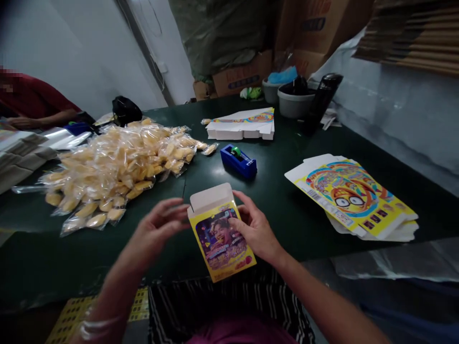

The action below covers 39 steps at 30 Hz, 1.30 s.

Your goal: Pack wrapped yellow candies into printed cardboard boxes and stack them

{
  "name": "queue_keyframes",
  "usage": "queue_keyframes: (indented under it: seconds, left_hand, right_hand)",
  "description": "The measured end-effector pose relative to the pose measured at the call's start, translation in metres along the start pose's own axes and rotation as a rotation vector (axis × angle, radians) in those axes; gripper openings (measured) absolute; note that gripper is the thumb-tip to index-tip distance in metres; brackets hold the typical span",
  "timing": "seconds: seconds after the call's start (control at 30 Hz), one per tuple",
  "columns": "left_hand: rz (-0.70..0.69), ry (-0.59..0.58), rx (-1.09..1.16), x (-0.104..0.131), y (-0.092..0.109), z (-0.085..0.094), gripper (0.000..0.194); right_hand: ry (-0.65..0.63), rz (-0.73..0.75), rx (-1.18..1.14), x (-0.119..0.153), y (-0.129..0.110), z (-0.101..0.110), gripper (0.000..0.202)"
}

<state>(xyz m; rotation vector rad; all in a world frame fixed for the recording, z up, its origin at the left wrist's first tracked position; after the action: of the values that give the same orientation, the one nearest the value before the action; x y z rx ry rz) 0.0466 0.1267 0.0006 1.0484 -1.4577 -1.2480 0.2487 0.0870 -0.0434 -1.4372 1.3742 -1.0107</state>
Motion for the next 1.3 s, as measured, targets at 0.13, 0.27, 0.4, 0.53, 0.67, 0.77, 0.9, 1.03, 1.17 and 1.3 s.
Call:
queue_keyframes:
  seconds: [0.13,0.27,0.4,0.53,0.67,0.77,0.9,1.03,1.17,1.3]
  left_hand:
    - [0.158,-0.042,0.288,0.044,-0.066,-0.020,0.060]
    - [0.161,0.013,0.317,0.066,-0.078,-0.027,0.069]
    - [0.129,-0.016,0.231,0.083,-0.074,-0.029,0.051]
    - [0.172,-0.029,0.115,0.099,-0.086,-0.025,0.035]
    - [0.193,0.029,-0.062,0.104,-0.090,-0.014,0.019]
    - [0.163,0.059,-0.164,0.102,-0.083,-0.012,0.012]
    - [0.160,0.103,-0.122,0.102,-0.080,-0.016,0.018]
    - [0.189,0.090,-0.028,0.105,-0.082,-0.025,0.014]
    - [0.169,-0.074,-0.126,0.105,-0.073,-0.036,0.011]
    - [0.156,-0.094,-0.132,0.108,-0.068,-0.036,0.016]
  right_hand:
    - [0.061,-0.021,0.003,0.036,0.011,-0.012,0.055]
    - [0.022,-0.137,-0.046,0.067,0.021,-0.018,0.045]
    - [0.017,-0.191,-0.077,0.091,0.023,-0.014,0.038]
    - [0.046,-0.238,-0.035,0.113,0.031,-0.009,0.031]
    - [0.181,-0.092,0.261,0.120,0.017,0.007,0.013]
    - [0.220,0.016,0.395,0.119,0.004,0.009,0.013]
    - [0.260,0.026,0.341,0.118,0.007,0.010,0.005]
    - [0.320,-0.006,0.140,0.124,0.021,0.019,0.018]
    - [0.206,0.015,0.159,0.129,0.016,0.014,0.008]
    - [0.096,-0.071,0.082,0.132,0.014,0.004,0.023]
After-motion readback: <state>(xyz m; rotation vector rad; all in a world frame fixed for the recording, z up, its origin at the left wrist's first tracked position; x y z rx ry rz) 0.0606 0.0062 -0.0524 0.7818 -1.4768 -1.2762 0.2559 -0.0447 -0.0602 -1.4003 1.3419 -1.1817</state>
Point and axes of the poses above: each hand's wrist, its own x-axis away from the middle knuckle, its own z-axis out of the back of the hand, y = z × x, the point moved 10 cm from there along -x, towards the middle knuckle
